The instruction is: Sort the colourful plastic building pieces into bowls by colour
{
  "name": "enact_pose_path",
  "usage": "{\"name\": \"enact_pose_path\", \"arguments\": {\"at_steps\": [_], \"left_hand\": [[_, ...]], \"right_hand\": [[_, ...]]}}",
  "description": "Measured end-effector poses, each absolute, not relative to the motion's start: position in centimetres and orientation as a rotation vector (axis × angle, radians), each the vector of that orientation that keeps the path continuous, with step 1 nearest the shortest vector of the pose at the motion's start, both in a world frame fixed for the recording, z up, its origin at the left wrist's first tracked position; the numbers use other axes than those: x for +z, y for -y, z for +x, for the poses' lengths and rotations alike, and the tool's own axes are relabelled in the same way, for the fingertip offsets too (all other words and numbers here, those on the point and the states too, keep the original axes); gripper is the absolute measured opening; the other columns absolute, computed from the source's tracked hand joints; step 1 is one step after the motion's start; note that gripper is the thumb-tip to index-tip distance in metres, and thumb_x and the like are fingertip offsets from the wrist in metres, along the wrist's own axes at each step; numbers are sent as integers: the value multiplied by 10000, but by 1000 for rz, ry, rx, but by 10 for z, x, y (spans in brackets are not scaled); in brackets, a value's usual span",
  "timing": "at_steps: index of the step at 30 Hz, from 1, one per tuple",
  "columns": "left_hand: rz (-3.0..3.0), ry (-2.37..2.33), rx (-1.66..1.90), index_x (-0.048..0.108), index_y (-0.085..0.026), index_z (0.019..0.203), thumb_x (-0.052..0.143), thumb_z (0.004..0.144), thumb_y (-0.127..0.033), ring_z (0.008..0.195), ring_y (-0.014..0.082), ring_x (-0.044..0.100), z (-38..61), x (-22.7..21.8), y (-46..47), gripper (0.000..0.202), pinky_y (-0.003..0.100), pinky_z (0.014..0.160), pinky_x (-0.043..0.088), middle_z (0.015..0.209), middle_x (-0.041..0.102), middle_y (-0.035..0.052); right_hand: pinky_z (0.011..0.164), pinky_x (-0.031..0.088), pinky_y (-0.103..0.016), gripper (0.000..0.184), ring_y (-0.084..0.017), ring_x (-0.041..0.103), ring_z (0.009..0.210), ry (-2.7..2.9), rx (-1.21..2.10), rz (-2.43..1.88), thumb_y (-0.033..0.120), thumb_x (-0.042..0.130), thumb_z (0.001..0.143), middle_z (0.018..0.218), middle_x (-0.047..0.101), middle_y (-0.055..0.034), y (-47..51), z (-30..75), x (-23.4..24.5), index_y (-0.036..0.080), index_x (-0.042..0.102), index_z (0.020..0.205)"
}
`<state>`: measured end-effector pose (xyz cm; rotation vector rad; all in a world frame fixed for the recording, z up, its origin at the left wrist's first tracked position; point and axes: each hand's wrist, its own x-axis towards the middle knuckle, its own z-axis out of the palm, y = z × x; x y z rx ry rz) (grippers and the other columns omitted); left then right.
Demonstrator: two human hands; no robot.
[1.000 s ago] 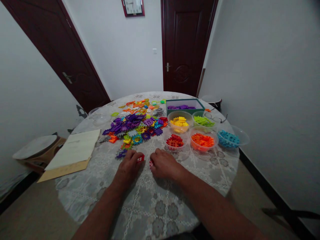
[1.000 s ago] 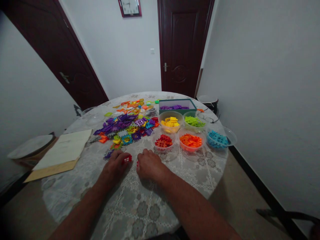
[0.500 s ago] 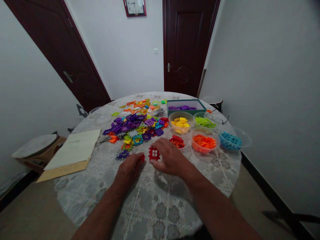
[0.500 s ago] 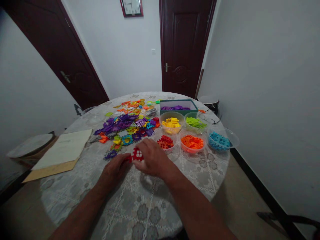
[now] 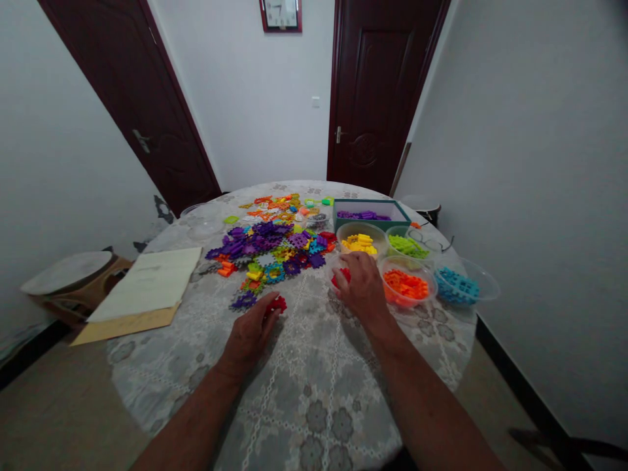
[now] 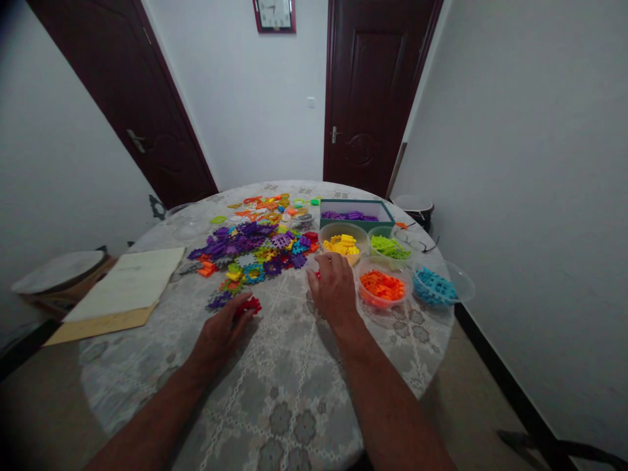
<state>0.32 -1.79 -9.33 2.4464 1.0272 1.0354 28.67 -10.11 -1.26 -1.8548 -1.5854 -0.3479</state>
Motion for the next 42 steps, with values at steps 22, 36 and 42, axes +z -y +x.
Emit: {"name": "enact_pose_path", "arguments": {"at_steps": [22, 36, 42], "left_hand": [[2335, -1117, 1530, 554, -234, 1354, 648, 973, -245, 1084, 275, 678, 3, -71, 27, 393, 472, 1005, 566, 1148, 684, 108], [2383, -1800, 1034, 514, -211, 1482, 810, 853, -369, 1315, 385, 550, -1, -95, 9, 713, 567, 1136, 422, 1409, 576, 191], [2486, -1621, 972, 529, -172, 1449, 781, 879, -300, 1209, 337, 586, -4, -93, -3, 636, 490, 1068, 487, 1259, 635, 166]], "right_hand": [[921, 556, -403, 267, -248, 680, 1002, 1594, -396, -1368, 205, 531, 1043, 1077, 741, -116, 108, 242, -20, 184, 673, 1268], [1007, 514, -492, 247, -287, 666, 1074, 1456, -692, -1532, 152, 509, 986, 1101, 749, -140, 101, 294, -20, 161, 712, 1126], [1000, 555, -465, 332, -264, 634, 1106, 1862, -294, -1219, 58, 553, 937, 1162, 714, -106, 110, 220, -30, 204, 683, 1206]]}}
